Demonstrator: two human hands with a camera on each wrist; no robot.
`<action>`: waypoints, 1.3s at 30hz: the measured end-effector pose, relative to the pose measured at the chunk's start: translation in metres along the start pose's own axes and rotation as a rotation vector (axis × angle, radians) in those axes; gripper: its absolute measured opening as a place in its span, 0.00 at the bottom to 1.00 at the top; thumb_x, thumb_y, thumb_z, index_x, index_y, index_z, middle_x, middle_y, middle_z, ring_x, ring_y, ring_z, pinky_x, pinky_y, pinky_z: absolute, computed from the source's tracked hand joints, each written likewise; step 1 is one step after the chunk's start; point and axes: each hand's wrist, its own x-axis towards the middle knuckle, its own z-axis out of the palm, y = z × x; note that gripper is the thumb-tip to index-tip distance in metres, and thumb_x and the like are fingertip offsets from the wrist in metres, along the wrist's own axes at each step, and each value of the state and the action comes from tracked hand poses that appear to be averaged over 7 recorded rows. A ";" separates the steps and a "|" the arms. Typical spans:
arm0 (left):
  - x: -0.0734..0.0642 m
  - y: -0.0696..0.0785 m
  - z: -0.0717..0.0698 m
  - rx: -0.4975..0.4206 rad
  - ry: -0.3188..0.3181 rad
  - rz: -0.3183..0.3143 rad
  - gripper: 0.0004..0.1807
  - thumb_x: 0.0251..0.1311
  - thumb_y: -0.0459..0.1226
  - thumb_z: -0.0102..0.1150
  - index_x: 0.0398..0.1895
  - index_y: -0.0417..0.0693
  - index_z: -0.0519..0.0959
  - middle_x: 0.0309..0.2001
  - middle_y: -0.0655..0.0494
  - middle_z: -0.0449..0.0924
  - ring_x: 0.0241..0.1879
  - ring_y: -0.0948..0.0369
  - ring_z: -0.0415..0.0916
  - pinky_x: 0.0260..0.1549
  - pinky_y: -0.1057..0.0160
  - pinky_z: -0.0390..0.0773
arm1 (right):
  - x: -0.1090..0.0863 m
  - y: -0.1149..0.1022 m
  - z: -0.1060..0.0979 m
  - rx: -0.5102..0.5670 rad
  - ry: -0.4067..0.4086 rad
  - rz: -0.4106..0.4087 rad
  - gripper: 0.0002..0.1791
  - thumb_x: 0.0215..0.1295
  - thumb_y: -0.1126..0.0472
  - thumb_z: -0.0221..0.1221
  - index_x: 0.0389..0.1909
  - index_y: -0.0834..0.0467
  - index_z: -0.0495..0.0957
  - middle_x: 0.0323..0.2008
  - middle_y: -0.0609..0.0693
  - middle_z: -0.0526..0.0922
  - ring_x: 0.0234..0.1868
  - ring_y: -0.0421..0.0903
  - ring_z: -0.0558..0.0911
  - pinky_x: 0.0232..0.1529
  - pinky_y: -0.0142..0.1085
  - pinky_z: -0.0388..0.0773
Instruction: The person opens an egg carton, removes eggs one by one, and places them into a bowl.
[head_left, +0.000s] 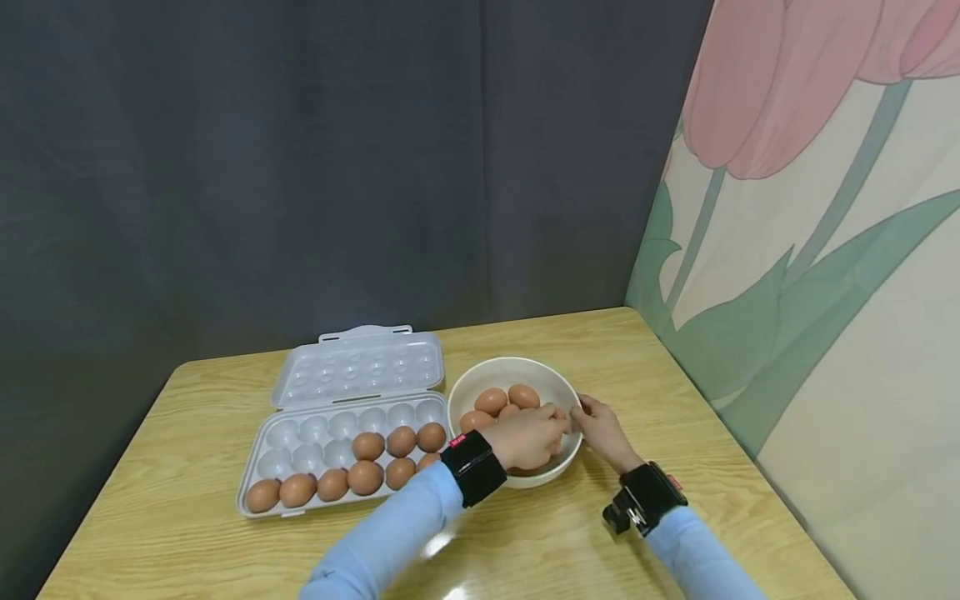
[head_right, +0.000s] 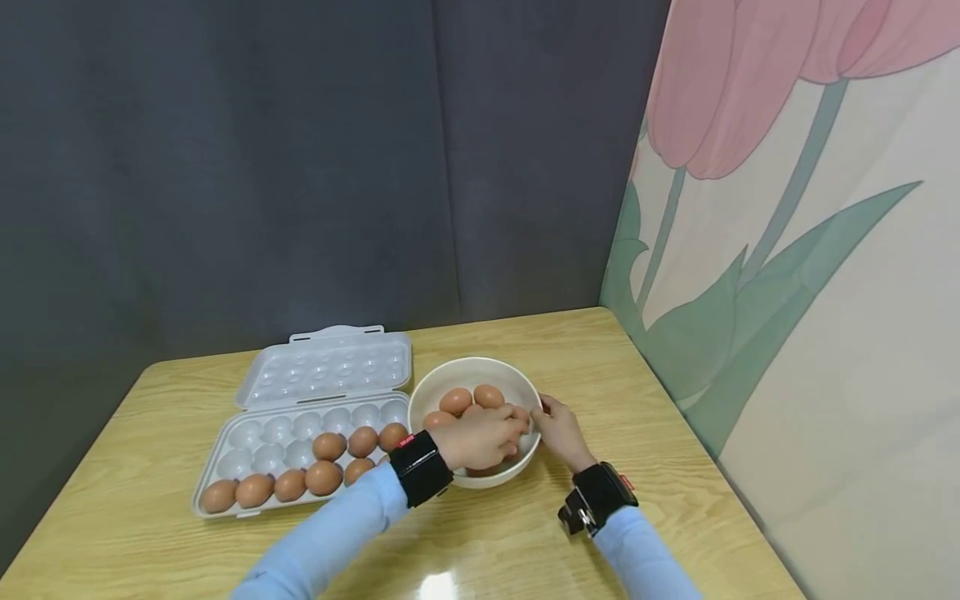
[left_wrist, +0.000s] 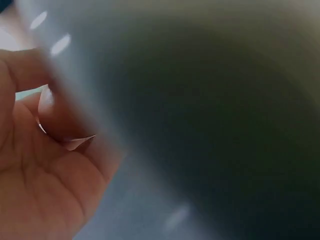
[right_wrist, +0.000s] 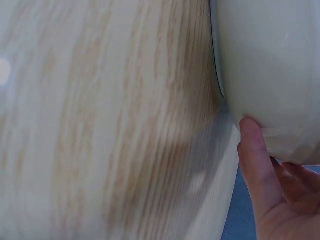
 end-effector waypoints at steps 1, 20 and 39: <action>0.001 0.001 0.001 0.008 0.002 0.011 0.13 0.56 0.41 0.50 0.46 0.54 0.73 0.41 0.58 0.67 0.33 0.67 0.65 0.30 0.75 0.65 | 0.000 -0.001 0.001 0.001 0.001 -0.004 0.20 0.61 0.64 0.42 0.54 0.68 0.64 0.45 0.67 0.72 0.32 0.49 0.77 0.23 0.37 0.75; 0.003 0.005 0.015 -0.025 -0.024 0.026 0.10 0.58 0.40 0.48 0.43 0.53 0.72 0.37 0.60 0.68 0.34 0.66 0.64 0.33 0.74 0.64 | -0.003 -0.001 0.001 0.007 -0.001 -0.027 0.21 0.61 0.65 0.42 0.55 0.69 0.62 0.46 0.68 0.70 0.36 0.52 0.75 0.26 0.37 0.75; 0.009 -0.006 0.035 -0.041 -0.091 0.000 0.06 0.55 0.43 0.51 0.37 0.61 0.73 0.26 0.68 0.69 0.39 0.63 0.67 0.43 0.61 0.63 | -0.003 -0.003 -0.001 0.010 0.000 -0.046 0.20 0.62 0.65 0.42 0.54 0.69 0.63 0.47 0.68 0.70 0.42 0.58 0.74 0.30 0.38 0.75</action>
